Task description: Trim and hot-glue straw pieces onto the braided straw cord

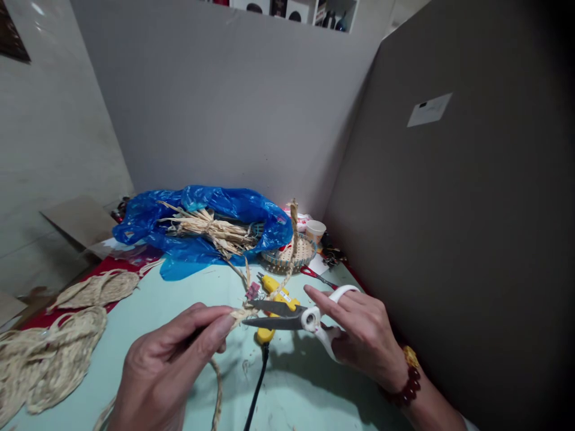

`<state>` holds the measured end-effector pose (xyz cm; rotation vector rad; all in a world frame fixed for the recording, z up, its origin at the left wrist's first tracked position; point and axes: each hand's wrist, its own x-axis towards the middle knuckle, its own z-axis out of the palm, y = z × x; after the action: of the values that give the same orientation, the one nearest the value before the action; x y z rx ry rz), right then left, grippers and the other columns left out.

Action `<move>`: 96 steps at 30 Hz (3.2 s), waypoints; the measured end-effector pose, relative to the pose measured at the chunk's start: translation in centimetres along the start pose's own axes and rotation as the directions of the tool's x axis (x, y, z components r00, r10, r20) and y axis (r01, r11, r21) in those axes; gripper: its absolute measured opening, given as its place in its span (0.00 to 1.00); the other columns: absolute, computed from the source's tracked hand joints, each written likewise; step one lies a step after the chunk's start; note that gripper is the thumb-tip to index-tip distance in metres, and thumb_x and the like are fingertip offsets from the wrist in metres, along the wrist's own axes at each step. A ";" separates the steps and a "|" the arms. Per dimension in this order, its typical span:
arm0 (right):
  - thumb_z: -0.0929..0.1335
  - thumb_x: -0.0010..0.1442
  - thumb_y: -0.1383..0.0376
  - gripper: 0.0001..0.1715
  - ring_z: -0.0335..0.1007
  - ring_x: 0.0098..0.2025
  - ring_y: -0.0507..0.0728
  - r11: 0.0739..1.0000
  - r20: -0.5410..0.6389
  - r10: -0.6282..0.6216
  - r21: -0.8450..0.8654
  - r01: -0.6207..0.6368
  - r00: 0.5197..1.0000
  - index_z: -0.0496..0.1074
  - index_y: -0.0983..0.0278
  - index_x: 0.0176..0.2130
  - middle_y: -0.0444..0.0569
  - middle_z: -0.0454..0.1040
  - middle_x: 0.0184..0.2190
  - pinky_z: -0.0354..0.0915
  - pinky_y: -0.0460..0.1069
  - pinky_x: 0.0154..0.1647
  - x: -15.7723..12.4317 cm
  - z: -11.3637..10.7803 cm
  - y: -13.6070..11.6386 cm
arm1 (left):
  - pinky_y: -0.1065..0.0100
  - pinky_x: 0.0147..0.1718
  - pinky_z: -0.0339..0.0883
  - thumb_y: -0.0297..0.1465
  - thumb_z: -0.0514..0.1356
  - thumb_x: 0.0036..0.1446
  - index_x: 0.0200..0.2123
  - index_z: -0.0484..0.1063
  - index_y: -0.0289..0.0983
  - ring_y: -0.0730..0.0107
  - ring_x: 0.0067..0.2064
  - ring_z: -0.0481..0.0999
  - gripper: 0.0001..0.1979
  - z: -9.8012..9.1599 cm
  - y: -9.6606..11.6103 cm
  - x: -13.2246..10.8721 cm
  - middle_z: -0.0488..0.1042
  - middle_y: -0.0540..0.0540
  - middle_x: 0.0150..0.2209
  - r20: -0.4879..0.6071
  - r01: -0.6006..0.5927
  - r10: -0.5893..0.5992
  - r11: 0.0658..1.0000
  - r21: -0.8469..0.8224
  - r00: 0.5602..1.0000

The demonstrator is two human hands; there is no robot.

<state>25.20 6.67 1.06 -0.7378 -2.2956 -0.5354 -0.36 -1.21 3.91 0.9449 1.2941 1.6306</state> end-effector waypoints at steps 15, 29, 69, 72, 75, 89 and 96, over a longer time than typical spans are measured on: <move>0.62 0.51 0.74 0.36 0.61 0.25 0.55 0.992 0.020 0.058 0.115 -0.060 0.998 0.65 0.62 0.60 0.44 0.70 0.25 0.55 0.49 0.27 -0.4 0.9 -0.3 | 0.77 0.31 0.70 0.41 0.71 0.45 0.31 0.83 0.47 0.70 0.33 0.76 0.08 0.0 -1.1 -0.5 0.82 0.54 0.34 -0.122 -0.122 0.151 0.969 0.214 0.981; 0.61 0.46 0.78 0.43 0.57 0.24 0.55 0.995 0.000 0.094 0.037 -0.094 0.996 0.64 0.65 0.62 0.42 0.64 0.21 0.53 0.49 0.26 -0.8 1.7 -0.8 | 0.76 0.26 0.70 0.42 0.71 0.43 0.30 0.84 0.49 0.72 0.26 0.73 0.09 0.4 -1.1 -0.4 0.80 0.55 0.29 -0.111 -0.191 0.226 0.946 0.261 0.968; 0.62 0.47 0.75 0.33 0.64 0.23 0.54 0.975 0.050 0.152 0.154 -0.158 0.987 0.72 0.64 0.52 0.44 0.72 0.23 0.56 0.48 0.26 -0.5 1.6 -1.6 | 0.72 0.36 0.70 0.24 0.61 0.60 0.37 0.75 0.41 0.75 0.30 0.77 0.06 1.0 -1.1 -0.8 0.80 0.51 0.30 0.182 -0.656 0.808 0.299 0.693 0.561; 0.61 0.45 0.76 0.35 0.63 0.21 0.54 0.976 0.049 0.132 0.165 -0.139 0.990 0.71 0.64 0.52 0.44 0.73 0.23 0.55 0.48 0.25 -0.7 1.7 -1.5 | 0.70 0.35 0.69 0.21 0.61 0.59 0.39 0.74 0.39 0.73 0.31 0.77 0.08 0.8 -1.2 -0.7 0.80 0.48 0.30 0.234 -0.686 0.828 0.226 0.691 0.509; 0.60 0.48 0.77 0.34 0.62 0.20 0.53 0.976 0.045 0.117 0.179 -0.123 0.992 0.70 0.65 0.54 0.43 0.74 0.23 0.53 0.48 0.24 -0.8 1.7 -1.3 | 0.69 0.37 0.69 0.20 0.61 0.58 0.40 0.75 0.39 0.71 0.32 0.78 0.10 0.6 -1.6 -0.4 0.80 0.48 0.31 0.244 -0.692 0.835 0.207 0.691 0.494; 0.65 0.64 0.67 0.08 0.61 0.23 0.49 0.771 0.311 0.307 0.473 -0.427 0.899 0.74 0.63 0.41 0.42 0.73 0.25 0.56 0.44 0.26 0.8 1.6 -3.5 | 0.76 0.35 0.73 0.40 0.63 0.57 0.35 0.79 0.49 0.71 0.33 0.81 0.06 -0.8 -1.7 0.8 0.81 0.57 0.33 0.065 -0.465 0.540 0.652 0.599 0.839; 0.71 0.57 0.68 0.08 0.57 0.23 0.48 0.507 0.451 0.320 0.661 -0.553 0.833 0.75 0.65 0.40 0.40 0.69 0.25 0.54 0.43 0.25 1.4 1.3 -3.6 | 0.77 0.35 0.72 0.43 0.65 0.51 0.32 0.80 0.48 0.71 0.34 0.79 0.09 0.0 -1.2 0.0 0.81 0.56 0.34 -0.087 -0.291 0.369 0.838 0.461 0.925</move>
<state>21.46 5.11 0.52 -0.9209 -2.1204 0.8372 -0.21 -1.08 2.73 1.3916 1.7456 1.7412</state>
